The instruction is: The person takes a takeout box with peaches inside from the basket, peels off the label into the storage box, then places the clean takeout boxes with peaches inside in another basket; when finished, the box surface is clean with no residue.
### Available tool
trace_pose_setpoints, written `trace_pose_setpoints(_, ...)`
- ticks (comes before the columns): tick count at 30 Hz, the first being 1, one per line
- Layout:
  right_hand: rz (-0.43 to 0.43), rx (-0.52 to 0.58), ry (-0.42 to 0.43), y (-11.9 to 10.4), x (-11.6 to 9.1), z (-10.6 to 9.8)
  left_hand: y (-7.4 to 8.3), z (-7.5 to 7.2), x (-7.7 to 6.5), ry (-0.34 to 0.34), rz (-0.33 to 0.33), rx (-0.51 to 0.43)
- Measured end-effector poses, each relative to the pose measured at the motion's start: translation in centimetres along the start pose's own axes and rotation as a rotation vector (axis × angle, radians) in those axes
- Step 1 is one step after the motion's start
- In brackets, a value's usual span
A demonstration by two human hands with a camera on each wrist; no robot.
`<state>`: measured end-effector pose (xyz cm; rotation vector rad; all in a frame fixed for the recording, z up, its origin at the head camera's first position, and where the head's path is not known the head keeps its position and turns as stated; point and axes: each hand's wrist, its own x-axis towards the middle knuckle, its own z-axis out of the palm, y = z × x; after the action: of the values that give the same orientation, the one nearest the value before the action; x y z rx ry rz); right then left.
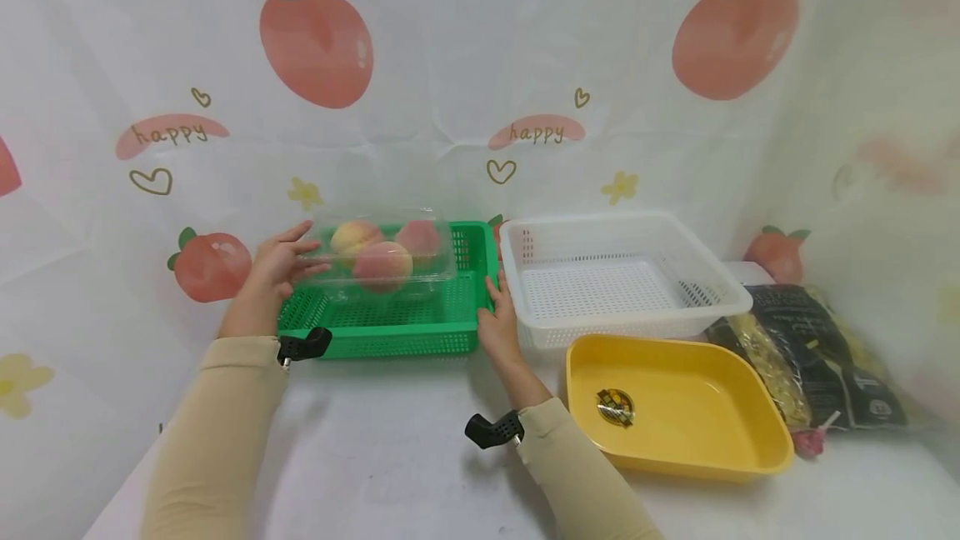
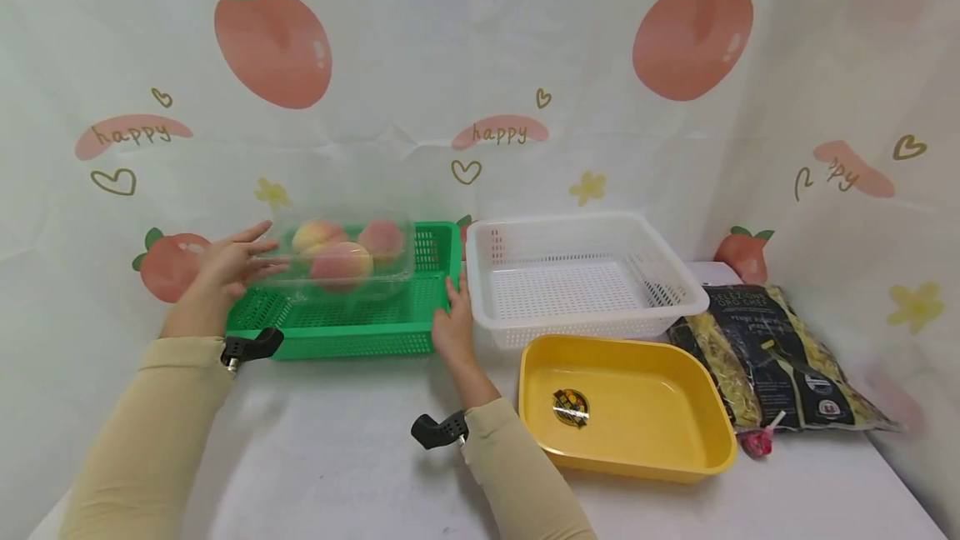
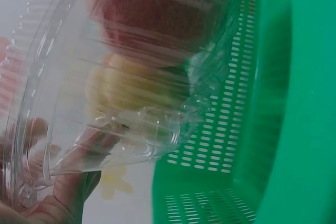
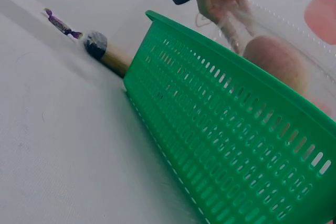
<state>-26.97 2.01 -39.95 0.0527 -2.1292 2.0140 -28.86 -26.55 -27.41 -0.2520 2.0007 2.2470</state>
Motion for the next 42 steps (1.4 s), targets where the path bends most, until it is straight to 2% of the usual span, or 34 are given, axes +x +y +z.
trace_pose_setpoints(6,-0.002,-0.003,0.010,-0.1,-0.1,0.2,-0.8,0.1,1.4,0.001,-0.014,0.072)
trace_pose_setpoints(10,-0.003,-0.009,0.016,-0.2,-0.2,0.2,-1.0,0.4,2.4,0.007,-0.032,0.153)
trace_pose_setpoints(13,-0.007,-0.012,0.016,-0.2,-0.2,0.1,-1.0,0.8,3.0,-0.003,-0.046,0.234)
trace_pose_setpoints(16,-0.008,-0.013,0.014,-0.2,-0.1,-0.1,-1.1,1.1,3.8,-0.026,-0.064,0.265)
trace_pose_setpoints(21,-0.008,-0.024,0.011,-0.1,-0.1,-0.1,-1.3,1.6,4.7,-0.054,-0.119,0.256)
trace_pose_setpoints(26,-0.010,-0.026,0.001,0.0,-0.1,-0.1,-1.7,2.2,4.8,-0.051,-0.162,0.212)
trace_pose_setpoints(34,-0.027,-0.011,0.003,-0.2,-0.2,-0.1,-1.9,2.9,4.3,-0.034,-0.174,0.205)
trace_pose_setpoints(42,-0.024,-0.015,0.002,-0.3,-0.4,-0.1,-3.1,3.1,4.3,-0.032,-0.196,0.219)
